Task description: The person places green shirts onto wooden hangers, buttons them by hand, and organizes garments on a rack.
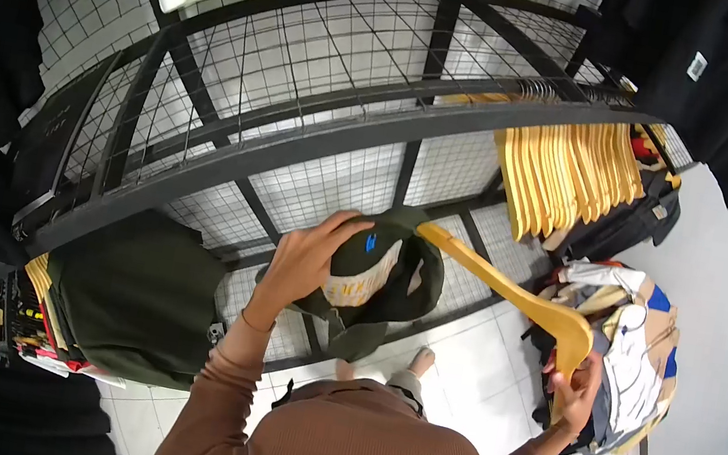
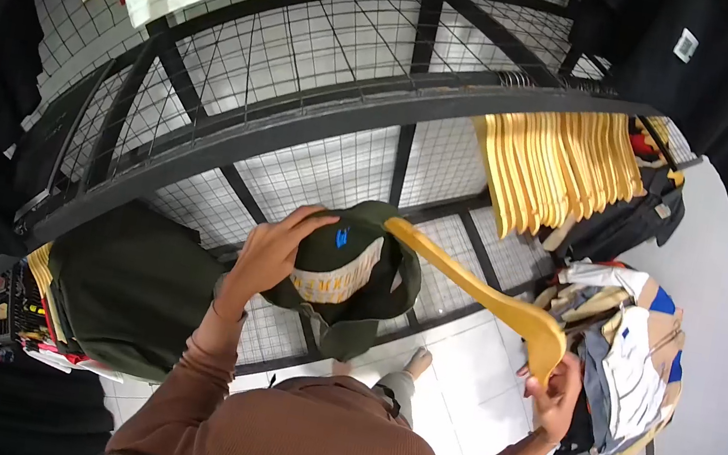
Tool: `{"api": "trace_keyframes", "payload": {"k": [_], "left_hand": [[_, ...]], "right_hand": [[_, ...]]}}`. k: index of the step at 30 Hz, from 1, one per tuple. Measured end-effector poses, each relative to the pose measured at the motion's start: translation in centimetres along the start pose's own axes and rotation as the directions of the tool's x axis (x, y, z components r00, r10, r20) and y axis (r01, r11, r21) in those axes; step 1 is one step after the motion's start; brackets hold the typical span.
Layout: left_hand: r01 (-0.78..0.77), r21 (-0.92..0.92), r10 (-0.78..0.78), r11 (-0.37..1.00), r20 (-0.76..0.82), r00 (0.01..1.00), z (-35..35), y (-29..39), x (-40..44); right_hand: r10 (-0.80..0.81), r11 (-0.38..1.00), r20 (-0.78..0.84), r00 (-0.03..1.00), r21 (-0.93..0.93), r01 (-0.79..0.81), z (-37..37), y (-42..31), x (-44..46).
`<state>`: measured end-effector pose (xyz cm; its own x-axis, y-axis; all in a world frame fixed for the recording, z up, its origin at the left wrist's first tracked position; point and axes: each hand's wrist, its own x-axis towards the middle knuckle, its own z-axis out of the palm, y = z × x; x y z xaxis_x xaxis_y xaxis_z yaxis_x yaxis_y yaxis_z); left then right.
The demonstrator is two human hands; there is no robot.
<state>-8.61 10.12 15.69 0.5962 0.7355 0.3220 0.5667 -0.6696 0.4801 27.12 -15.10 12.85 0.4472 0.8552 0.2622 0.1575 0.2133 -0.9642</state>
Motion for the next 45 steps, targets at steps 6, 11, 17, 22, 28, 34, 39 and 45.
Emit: {"api": "trace_keyframes", "payload": {"k": [6,11,17,22,28,34,39,45], "left_hand": [[-0.115,0.065,0.117,0.991,-0.020,0.993,-0.9,1.0,0.3],[-0.126,0.027,0.126,0.992,-0.012,0.992,-2.6,2.8,-1.3],[-0.197,-0.039,0.195,0.980,-0.052,0.979,-1.1,9.8,-4.9],[-0.202,-0.098,0.199,0.974,-0.043,0.979,1.2,16.5,-9.7],[-0.333,-0.233,0.347,0.914,0.023,0.937,0.0,22.6,-13.4],[-0.670,0.164,0.690,0.724,-0.148,0.709,-2.5,20.4,-9.7],[-0.526,0.215,0.479,0.823,0.237,0.845,-2.2,19.5,-10.0],[-0.607,0.040,0.606,0.794,0.029,0.795,-2.2,18.7,-10.9]], "right_hand": [[-0.007,1.000,-0.050,0.999,-0.025,0.006,1.6,-2.7,-5.0],[-0.065,0.996,0.094,0.993,-0.050,0.070,1.1,-5.7,-7.3],[0.076,0.990,0.284,0.956,-0.135,-0.039,9.6,-2.1,-6.5],[0.041,0.998,0.180,0.983,-0.049,-0.033,12.7,-0.1,-9.5],[-0.142,0.979,0.010,0.990,0.149,0.139,9.8,-0.1,-14.0],[-0.107,0.978,0.241,0.965,0.202,0.058,6.7,-6.0,-15.4],[0.109,0.832,0.307,0.945,0.493,-0.256,5.4,-4.3,-15.5],[-0.360,0.739,0.173,0.917,-0.547,0.393,6.4,-1.3,-17.4]]}}
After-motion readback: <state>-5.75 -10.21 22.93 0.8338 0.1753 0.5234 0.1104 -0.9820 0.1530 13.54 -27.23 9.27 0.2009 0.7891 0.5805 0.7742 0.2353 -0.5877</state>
